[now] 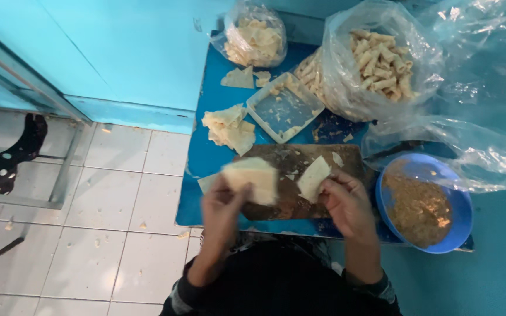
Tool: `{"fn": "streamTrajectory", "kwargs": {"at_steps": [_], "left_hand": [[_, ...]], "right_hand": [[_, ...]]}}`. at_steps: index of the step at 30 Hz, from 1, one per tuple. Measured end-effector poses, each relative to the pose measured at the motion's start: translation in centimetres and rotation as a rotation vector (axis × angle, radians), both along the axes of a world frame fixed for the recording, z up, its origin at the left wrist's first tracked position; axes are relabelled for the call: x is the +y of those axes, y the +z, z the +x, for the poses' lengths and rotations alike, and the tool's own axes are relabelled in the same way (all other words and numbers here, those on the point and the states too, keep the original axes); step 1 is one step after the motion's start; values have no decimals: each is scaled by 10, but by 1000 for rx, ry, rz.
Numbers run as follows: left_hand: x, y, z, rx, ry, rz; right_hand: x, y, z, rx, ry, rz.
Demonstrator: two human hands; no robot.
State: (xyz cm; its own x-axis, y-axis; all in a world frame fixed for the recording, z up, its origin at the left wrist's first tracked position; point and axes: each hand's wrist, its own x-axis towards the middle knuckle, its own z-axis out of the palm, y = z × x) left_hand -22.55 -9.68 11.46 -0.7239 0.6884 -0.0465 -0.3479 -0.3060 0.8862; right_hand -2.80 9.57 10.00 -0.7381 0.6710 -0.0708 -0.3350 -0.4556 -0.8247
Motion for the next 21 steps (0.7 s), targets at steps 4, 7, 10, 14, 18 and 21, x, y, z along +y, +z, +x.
{"fn": "streamTrajectory", "kwargs": {"at_steps": [4, 7, 10, 14, 18, 21], "left_hand": [[-25, 9, -35, 656, 276, -307], [-22, 9, -45, 1141, 339, -537], [-23, 10, -44, 1261, 326, -666], [-25, 19, -44, 1336, 440, -725], [-22, 26, -19, 1172, 339, -479], [-14, 23, 5, 902, -74, -65]], "right_hand": [[6, 5, 18, 32, -47, -42], [6, 9, 18, 57, -95, 34], [1, 14, 13, -12, -155, 137], [-16, 21, 3, -35, -137, 206], [-41, 15, -21, 69, -132, 250], [-64, 10, -37, -92, -150, 226]]}}
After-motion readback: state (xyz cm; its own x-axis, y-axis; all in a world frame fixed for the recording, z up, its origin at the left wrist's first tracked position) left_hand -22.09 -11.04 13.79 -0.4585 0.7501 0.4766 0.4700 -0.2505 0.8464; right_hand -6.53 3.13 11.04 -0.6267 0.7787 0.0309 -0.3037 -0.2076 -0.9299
